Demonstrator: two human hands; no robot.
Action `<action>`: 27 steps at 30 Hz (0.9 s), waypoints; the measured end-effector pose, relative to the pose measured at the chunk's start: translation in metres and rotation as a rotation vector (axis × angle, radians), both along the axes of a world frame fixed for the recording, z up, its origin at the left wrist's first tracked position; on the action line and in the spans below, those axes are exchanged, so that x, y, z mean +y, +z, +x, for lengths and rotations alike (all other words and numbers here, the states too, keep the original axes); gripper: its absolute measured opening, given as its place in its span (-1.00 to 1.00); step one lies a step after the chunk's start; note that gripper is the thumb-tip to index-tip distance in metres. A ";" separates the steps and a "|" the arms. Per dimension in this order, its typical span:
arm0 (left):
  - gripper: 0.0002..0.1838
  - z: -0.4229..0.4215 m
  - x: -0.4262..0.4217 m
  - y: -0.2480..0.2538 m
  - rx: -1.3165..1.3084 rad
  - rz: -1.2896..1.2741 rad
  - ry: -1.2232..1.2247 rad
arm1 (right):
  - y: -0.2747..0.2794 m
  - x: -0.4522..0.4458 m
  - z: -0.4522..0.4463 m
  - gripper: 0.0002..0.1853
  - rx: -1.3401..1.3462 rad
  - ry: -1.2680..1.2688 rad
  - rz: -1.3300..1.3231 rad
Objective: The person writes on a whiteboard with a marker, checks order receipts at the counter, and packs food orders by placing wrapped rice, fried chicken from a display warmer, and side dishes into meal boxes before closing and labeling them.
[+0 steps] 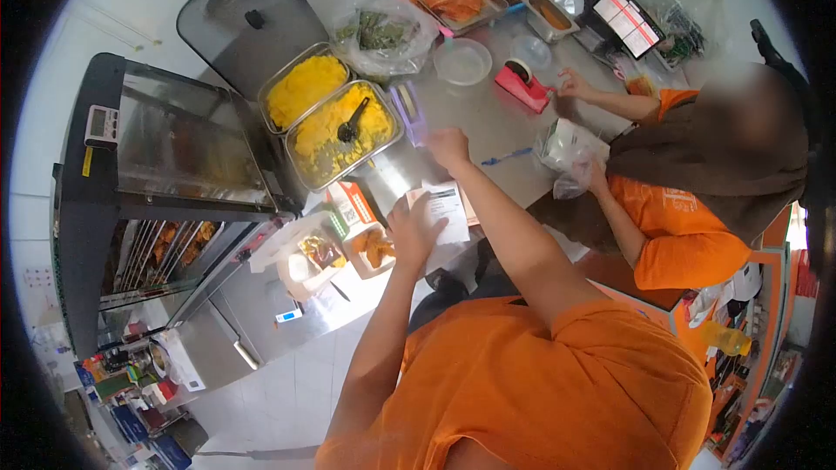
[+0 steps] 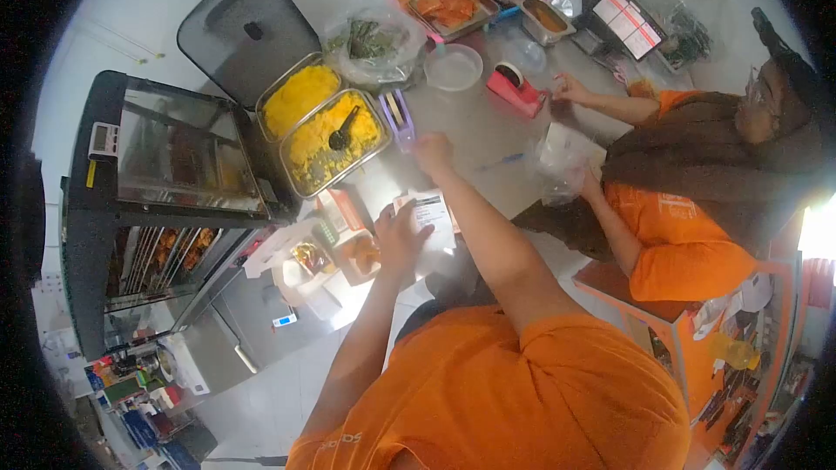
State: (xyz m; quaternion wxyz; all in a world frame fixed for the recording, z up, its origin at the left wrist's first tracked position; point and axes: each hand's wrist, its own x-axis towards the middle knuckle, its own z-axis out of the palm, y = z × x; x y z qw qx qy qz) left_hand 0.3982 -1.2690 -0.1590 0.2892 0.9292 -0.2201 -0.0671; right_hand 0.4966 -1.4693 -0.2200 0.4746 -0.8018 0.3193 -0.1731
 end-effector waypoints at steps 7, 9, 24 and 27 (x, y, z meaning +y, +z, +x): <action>-0.18 0.006 0.004 -0.017 0.002 -0.042 -0.058 | 0.000 -0.028 -0.014 -0.80 0.155 0.368 -0.395; -0.13 0.007 0.005 -0.027 0.047 -0.114 -0.002 | 0.025 -0.018 -0.040 -0.80 0.133 0.814 -0.486; -0.62 -0.041 0.014 0.014 -0.368 0.018 -0.116 | 0.051 0.004 -0.264 -0.63 0.527 0.143 -0.252; -0.68 -0.040 -0.009 0.003 -0.384 -0.226 -0.296 | 0.025 -0.012 -0.408 -0.55 0.731 0.423 -0.003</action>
